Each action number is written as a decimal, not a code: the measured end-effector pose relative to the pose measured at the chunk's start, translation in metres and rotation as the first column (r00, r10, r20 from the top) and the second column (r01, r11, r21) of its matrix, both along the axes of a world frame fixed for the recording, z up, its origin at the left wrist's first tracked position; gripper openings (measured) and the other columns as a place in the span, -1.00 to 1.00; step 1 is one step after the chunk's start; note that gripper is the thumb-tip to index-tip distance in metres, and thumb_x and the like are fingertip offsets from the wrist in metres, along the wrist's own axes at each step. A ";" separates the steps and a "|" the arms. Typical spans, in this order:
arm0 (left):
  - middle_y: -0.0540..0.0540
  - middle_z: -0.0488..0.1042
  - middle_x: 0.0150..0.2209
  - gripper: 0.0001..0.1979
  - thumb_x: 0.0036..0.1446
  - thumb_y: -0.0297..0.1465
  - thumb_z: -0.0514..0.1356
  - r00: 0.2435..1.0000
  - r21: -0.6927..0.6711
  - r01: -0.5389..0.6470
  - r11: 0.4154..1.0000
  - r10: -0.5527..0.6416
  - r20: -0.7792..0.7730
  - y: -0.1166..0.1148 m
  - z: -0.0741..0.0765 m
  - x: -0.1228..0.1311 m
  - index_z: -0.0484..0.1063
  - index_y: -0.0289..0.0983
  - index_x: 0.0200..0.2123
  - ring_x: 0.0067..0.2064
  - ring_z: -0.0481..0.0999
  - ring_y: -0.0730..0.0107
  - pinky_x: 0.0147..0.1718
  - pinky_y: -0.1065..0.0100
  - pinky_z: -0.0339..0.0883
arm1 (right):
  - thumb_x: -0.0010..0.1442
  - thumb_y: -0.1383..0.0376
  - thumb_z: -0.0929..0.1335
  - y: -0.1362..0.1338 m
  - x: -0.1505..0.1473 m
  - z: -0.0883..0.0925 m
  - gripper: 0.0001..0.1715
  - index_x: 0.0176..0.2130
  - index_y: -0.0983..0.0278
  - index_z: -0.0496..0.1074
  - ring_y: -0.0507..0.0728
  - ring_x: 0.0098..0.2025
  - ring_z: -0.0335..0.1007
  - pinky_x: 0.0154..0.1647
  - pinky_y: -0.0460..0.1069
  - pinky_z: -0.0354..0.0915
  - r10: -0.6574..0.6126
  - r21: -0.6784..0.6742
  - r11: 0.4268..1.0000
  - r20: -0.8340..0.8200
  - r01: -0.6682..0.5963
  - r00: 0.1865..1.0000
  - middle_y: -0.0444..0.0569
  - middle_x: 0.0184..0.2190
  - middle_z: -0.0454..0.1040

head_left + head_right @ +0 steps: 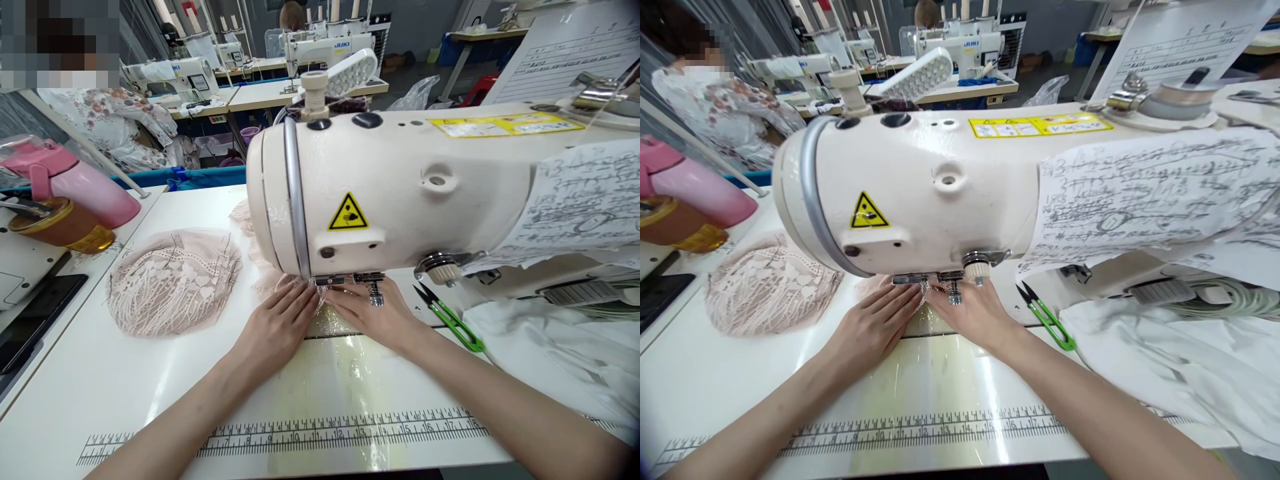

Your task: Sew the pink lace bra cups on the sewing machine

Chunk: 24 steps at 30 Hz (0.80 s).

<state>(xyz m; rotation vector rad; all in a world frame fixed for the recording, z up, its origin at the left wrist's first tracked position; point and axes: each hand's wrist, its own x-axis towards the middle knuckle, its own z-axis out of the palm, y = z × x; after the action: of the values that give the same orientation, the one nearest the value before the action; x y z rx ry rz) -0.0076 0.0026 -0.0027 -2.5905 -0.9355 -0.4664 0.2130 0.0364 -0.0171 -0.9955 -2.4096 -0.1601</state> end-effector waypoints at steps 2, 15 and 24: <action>-0.24 0.46 0.08 -0.65 0.28 -0.52 0.03 1.000 -0.017 0.013 1.000 -0.013 0.011 0.001 0.002 -0.004 0.38 -0.45 0.10 0.12 0.47 0.16 0.08 0.12 0.43 | 0.31 0.21 0.30 -0.004 -0.001 -0.001 -0.79 -0.13 0.07 0.53 0.08 -0.20 0.49 -0.30 0.00 0.19 0.001 0.000 1.000 -0.035 -0.001 0.999 -0.14 -0.11 0.57; -0.22 0.48 0.07 -0.62 0.27 -0.50 0.04 0.998 -0.117 0.001 0.993 0.006 0.058 0.007 0.005 -0.013 0.36 -0.37 0.13 0.11 0.48 0.16 0.11 0.06 0.41 | 0.33 0.05 0.24 -0.012 -0.006 -0.006 -0.64 0.05 -0.02 0.45 0.23 -0.11 0.45 -0.20 0.13 0.26 -0.054 -0.034 0.998 0.011 0.055 0.998 -0.01 -0.14 0.57; -0.30 0.46 0.08 -0.63 0.28 -0.51 0.03 0.999 -0.077 -0.049 0.996 0.050 0.007 0.004 0.000 -0.009 0.37 -0.45 0.12 0.10 0.48 0.10 0.12 0.03 0.39 | 0.31 0.09 0.28 -0.012 -0.005 0.001 -0.67 0.03 0.02 0.45 0.20 -0.12 0.45 -0.21 0.10 0.27 -0.030 -0.040 0.999 0.018 0.031 0.999 -0.07 -0.05 0.53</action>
<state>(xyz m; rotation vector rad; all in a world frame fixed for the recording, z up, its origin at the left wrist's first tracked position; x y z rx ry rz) -0.0169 0.0063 -0.0023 -2.6282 -1.0376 -0.4369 0.2079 0.0249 -0.0165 -1.0537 -2.4231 -0.1322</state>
